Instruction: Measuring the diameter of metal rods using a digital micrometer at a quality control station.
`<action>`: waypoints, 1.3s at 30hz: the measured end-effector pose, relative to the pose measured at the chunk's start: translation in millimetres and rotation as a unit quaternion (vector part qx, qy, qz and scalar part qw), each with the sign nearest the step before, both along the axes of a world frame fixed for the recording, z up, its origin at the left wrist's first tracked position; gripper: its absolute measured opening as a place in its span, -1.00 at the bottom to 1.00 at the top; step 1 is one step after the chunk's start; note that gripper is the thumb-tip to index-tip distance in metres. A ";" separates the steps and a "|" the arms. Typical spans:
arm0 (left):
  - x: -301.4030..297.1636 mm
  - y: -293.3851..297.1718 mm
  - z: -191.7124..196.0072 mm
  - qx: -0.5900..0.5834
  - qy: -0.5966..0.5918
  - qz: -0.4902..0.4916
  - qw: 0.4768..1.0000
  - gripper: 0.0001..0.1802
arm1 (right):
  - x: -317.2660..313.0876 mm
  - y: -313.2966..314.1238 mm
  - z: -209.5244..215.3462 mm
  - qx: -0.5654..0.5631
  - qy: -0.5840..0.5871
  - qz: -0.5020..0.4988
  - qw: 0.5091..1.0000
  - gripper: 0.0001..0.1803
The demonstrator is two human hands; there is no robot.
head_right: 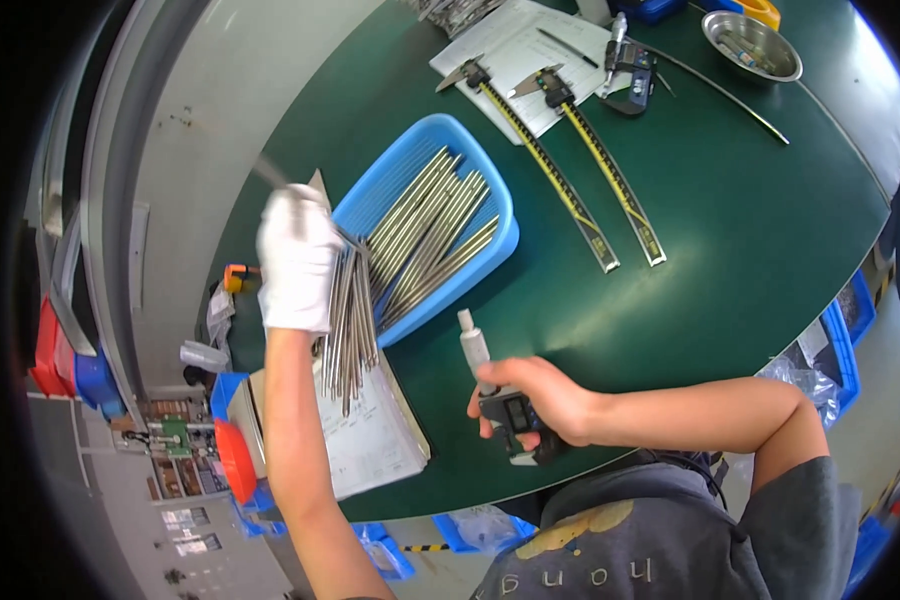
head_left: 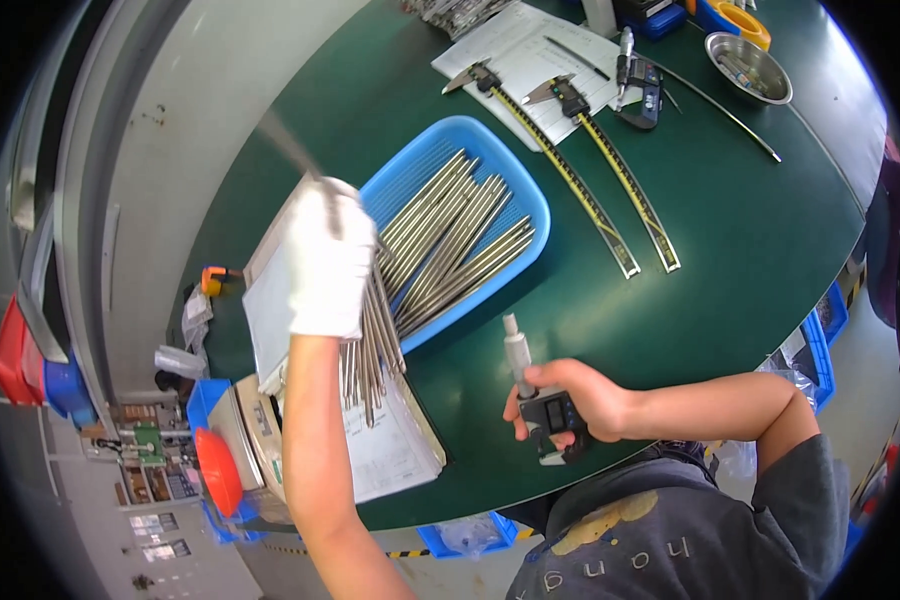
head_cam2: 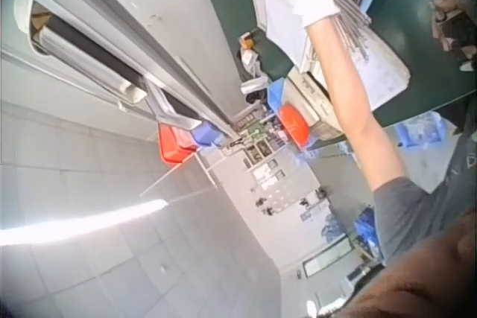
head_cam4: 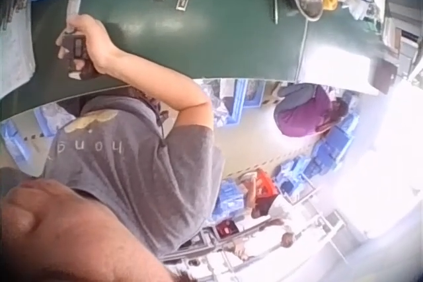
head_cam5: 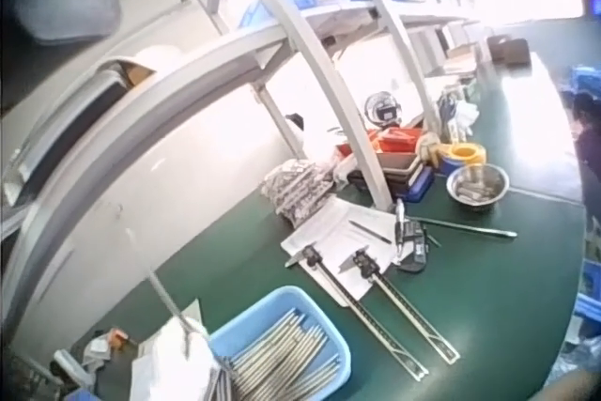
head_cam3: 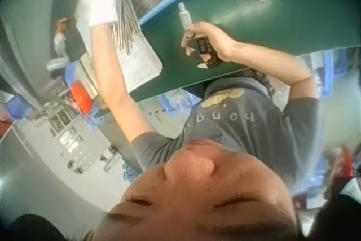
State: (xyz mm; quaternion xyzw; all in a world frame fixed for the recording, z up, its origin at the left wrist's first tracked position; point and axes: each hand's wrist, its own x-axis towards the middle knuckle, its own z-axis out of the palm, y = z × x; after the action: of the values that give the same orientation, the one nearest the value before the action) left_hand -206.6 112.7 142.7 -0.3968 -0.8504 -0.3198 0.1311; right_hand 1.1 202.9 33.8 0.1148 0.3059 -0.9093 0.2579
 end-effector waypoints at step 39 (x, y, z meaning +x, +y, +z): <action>201.8 -86.0 -121.8 0.470 -0.471 -0.050 0.745 -0.77 | -10.7 13.6 2.7 -0.037 -0.065 0.057 0.996 -0.22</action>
State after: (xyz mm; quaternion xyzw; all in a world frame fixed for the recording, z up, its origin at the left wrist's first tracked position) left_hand -4.8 26.6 21.0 -0.1257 -0.5251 -0.8312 -0.1324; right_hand -9.6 216.5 36.5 0.1464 0.2605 -0.8945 0.3326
